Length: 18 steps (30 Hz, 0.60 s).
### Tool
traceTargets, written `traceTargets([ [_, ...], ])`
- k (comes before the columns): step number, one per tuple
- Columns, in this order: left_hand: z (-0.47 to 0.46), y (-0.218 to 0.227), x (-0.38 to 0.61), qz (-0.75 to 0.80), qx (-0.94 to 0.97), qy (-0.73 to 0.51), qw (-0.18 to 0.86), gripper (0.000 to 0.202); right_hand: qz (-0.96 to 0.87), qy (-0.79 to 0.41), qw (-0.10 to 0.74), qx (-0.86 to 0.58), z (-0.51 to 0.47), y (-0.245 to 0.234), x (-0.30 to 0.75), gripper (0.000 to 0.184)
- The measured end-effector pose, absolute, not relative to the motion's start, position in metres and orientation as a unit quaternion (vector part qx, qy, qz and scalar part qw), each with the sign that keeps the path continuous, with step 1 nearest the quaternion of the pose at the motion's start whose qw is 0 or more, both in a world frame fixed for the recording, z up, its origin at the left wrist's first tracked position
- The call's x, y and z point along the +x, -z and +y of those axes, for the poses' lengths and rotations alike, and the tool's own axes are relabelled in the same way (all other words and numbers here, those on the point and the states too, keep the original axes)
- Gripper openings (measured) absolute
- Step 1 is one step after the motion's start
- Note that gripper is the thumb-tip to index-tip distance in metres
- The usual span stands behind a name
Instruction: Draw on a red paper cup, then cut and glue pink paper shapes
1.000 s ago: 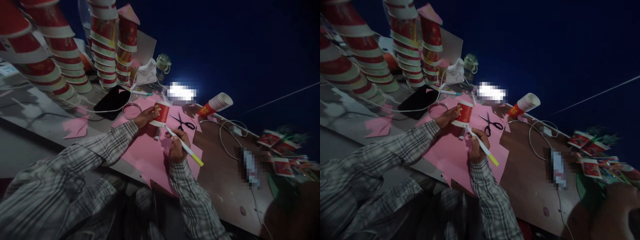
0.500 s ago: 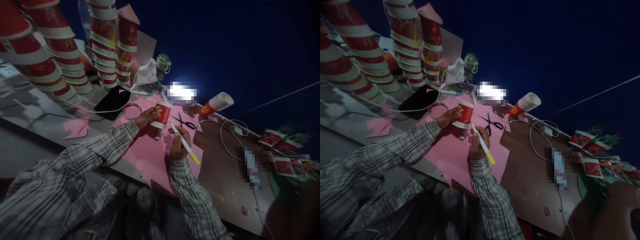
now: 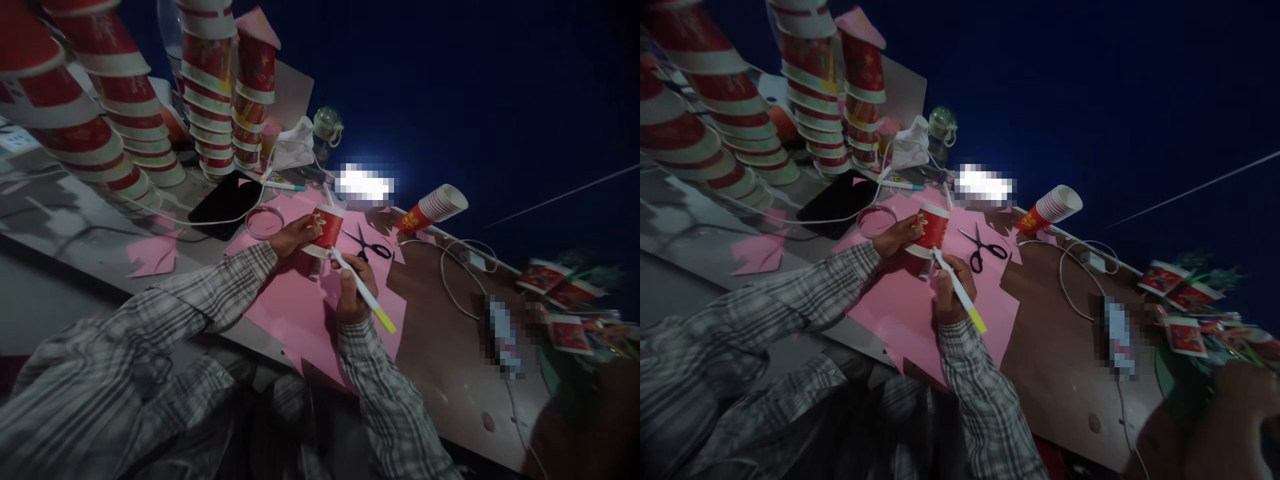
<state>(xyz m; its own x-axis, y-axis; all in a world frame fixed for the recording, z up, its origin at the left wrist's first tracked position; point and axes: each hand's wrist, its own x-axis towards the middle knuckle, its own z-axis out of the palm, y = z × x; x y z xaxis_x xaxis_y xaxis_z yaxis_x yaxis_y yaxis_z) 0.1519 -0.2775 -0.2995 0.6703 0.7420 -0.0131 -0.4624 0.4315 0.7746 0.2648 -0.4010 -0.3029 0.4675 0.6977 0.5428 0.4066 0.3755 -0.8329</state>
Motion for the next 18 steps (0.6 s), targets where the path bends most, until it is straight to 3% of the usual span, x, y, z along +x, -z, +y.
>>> traceTargets([
  [5,-0.2772,0.2987,0.1518,0.177,0.385,-0.373,0.825,0.051,-0.469,-0.136,0.689,-0.536,-0.4016,0.3082,0.2676,0.027],
  [18,-0.2706,0.3032,0.1522,0.183,0.388,-0.375,0.822,0.05,-0.484,-0.145,0.652,-0.565,-0.4016,0.3087,0.2681,0.028],
])
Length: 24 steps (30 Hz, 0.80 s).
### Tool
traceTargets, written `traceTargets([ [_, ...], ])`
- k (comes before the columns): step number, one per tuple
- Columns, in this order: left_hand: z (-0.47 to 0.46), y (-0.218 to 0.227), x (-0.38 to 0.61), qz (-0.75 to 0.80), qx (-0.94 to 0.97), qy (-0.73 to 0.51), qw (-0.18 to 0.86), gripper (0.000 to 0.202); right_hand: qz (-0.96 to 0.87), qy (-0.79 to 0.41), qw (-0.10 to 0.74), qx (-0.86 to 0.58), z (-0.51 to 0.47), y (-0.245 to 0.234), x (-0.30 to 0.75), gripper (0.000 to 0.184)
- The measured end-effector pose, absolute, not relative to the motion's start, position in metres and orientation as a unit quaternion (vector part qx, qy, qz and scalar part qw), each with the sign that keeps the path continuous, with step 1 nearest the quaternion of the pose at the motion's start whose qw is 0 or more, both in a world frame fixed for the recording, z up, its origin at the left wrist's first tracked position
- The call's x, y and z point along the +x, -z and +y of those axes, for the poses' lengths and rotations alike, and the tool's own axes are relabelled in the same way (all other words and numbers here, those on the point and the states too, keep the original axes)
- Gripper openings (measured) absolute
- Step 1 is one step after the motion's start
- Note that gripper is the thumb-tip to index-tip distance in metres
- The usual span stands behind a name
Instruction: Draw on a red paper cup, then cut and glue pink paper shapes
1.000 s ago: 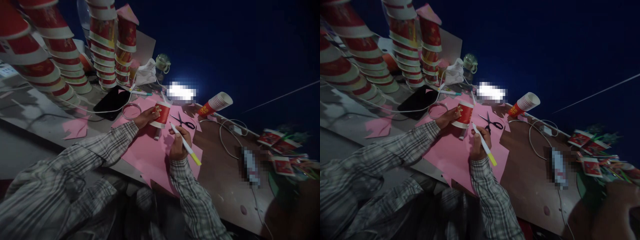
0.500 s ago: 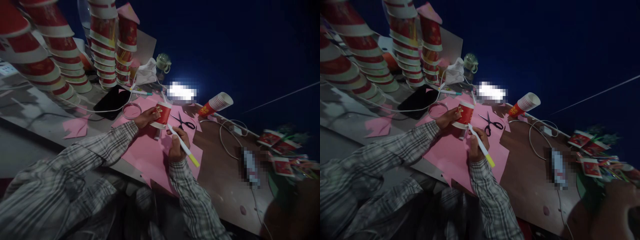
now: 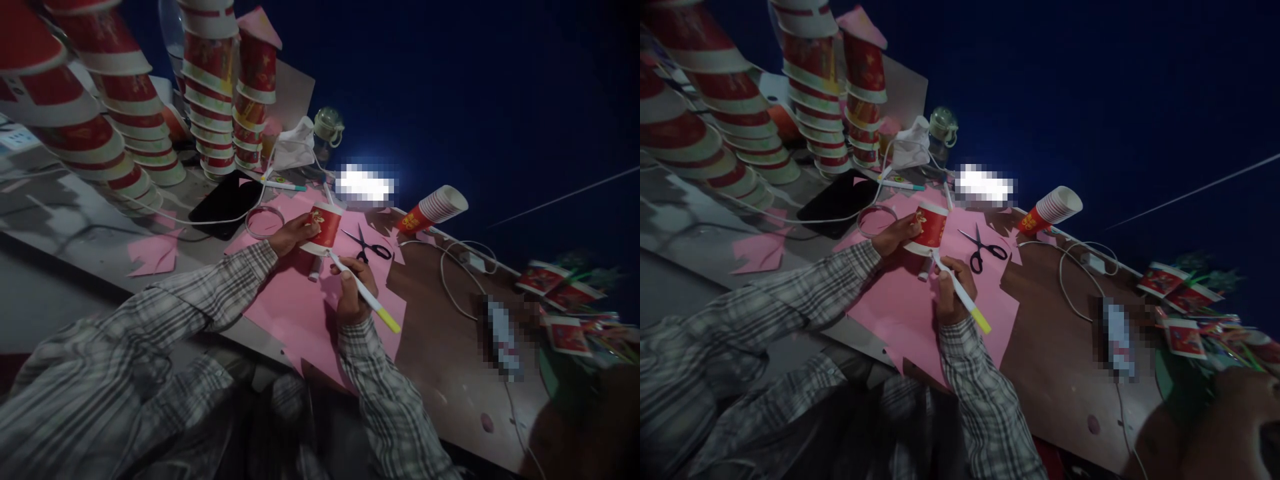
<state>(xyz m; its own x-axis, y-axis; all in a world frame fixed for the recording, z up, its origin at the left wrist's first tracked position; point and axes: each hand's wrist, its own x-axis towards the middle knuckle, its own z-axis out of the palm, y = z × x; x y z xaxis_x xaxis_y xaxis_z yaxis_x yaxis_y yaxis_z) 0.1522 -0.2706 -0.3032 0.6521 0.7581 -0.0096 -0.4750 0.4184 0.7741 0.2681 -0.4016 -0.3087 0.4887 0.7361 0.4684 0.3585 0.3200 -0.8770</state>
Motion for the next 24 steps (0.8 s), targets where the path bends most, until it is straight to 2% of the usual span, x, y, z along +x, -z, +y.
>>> traceTargets([
  [24,-0.2744,0.2999,0.1522,0.184,0.369,-0.378,0.829,0.048,-0.47,-0.163,0.681,-0.537,-0.4023,0.313,0.27,0.027],
])
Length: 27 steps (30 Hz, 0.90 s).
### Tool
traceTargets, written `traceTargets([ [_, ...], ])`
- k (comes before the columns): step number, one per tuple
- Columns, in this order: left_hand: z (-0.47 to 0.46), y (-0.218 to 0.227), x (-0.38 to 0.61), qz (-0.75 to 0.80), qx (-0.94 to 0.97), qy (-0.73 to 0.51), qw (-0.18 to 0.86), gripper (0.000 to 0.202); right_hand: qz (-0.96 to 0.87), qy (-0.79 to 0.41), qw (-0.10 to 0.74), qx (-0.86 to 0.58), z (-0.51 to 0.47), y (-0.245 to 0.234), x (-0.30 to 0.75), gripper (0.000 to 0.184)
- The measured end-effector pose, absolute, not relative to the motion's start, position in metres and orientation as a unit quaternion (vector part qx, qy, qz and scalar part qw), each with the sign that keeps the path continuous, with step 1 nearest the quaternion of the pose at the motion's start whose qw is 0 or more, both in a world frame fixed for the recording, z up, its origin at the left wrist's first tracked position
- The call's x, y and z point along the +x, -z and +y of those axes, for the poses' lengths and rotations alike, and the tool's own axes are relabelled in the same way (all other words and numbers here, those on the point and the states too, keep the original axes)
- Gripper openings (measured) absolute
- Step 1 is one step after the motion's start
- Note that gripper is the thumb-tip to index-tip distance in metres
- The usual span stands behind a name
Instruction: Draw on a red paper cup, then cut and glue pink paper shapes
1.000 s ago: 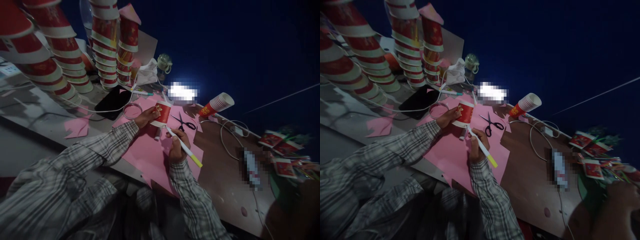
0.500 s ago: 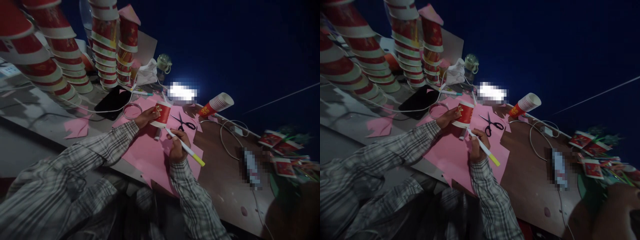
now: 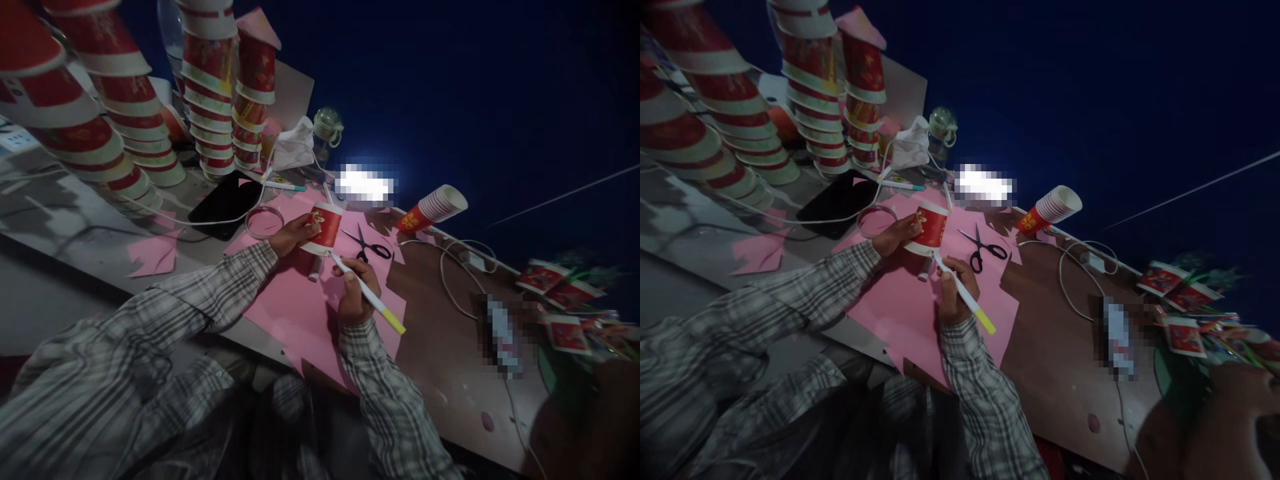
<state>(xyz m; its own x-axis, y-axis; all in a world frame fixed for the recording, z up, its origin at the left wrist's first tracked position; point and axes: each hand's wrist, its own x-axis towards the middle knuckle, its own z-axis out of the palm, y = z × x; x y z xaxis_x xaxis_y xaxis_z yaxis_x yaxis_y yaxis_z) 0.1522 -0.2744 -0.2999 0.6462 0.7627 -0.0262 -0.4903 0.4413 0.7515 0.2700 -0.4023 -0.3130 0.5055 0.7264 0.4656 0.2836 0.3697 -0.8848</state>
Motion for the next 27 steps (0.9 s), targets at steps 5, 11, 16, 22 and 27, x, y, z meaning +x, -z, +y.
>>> traceTargets([
  [5,-0.2759,0.299,0.1519,0.185,0.372,-0.375,0.829,0.048,-0.489,-0.151,0.67,-0.538,-0.4021,0.3086,0.2692,0.025],
  [11,-0.276,0.2993,0.1522,0.182,0.37,-0.374,0.83,0.049,-0.484,-0.143,0.666,-0.55,-0.4023,0.3098,0.2698,0.026],
  [16,-0.2752,0.3002,0.1514,0.181,0.364,-0.376,0.833,0.048,-0.473,-0.163,0.667,-0.552,-0.4021,0.3135,0.271,0.028],
  [22,-0.2721,0.3038,0.1513,0.181,0.379,-0.373,0.828,0.049,-0.46,-0.178,0.678,-0.545,-0.4006,0.3137,0.2724,0.027],
  [27,-0.2728,0.3013,0.1513,0.174,0.384,-0.377,0.825,0.047,-0.462,-0.181,0.676,-0.544,-0.3999,0.3143,0.273,0.027],
])
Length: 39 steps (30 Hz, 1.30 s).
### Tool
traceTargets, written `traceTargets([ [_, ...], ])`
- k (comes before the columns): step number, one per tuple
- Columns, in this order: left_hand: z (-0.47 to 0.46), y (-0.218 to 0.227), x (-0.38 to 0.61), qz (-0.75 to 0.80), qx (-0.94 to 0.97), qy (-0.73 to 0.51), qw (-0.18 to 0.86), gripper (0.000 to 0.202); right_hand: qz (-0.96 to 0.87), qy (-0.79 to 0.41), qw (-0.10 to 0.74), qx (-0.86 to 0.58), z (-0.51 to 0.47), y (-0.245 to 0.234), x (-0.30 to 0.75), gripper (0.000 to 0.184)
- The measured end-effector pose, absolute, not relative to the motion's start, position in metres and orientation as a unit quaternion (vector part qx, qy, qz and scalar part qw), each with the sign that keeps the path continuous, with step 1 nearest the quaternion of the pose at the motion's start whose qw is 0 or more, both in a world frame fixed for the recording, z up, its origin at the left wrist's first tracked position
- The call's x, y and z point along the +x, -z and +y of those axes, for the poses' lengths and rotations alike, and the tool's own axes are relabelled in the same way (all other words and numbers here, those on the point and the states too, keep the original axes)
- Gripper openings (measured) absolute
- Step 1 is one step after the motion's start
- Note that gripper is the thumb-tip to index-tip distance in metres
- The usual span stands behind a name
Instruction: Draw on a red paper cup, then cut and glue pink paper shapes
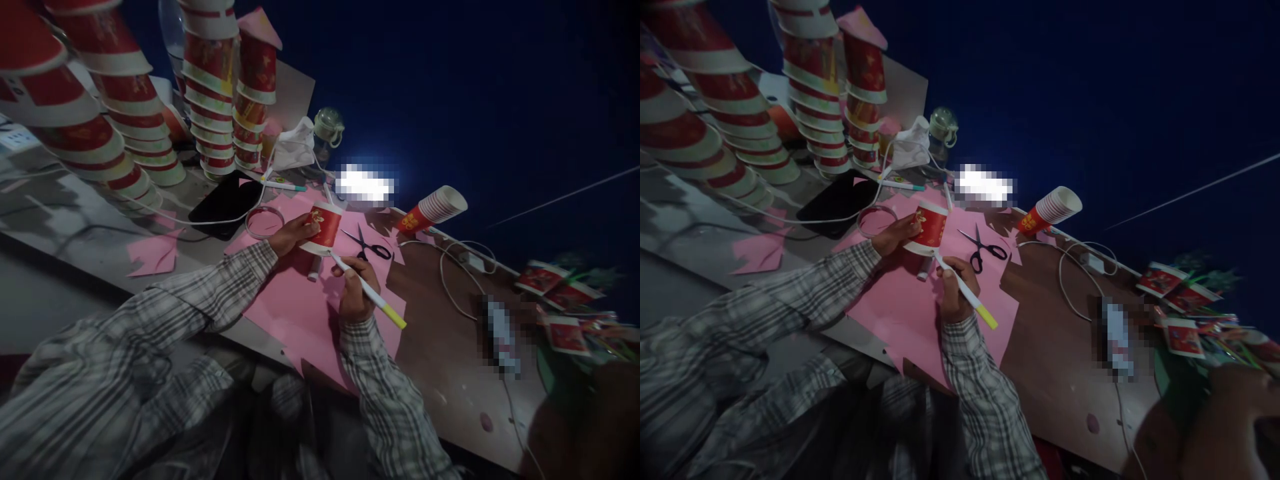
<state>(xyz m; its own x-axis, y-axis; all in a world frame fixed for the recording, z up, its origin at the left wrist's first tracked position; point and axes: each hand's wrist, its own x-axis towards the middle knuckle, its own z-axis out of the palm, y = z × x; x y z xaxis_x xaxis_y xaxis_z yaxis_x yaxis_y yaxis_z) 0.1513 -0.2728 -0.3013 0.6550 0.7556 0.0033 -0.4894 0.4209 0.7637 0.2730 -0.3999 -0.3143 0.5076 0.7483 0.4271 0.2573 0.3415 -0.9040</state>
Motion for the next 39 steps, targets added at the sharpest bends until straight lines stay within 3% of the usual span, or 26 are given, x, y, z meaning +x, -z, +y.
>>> traceTargets([
  [5,-0.272,0.299,0.151,0.189,0.36,-0.372,0.835,0.055,-0.441,-0.146,0.7,-0.543,-0.397,0.314,0.273,0.029],
  [13,-0.27,0.299,0.154,0.181,0.324,-0.413,0.832,0.046,-0.459,-0.136,0.697,-0.533,-0.395,0.317,0.269,0.039],
  [39,-0.275,0.302,0.153,0.171,0.38,-0.388,0.822,0.048,-0.56,-0.119,0.63,-0.525,-0.402,0.303,0.266,0.024],
])
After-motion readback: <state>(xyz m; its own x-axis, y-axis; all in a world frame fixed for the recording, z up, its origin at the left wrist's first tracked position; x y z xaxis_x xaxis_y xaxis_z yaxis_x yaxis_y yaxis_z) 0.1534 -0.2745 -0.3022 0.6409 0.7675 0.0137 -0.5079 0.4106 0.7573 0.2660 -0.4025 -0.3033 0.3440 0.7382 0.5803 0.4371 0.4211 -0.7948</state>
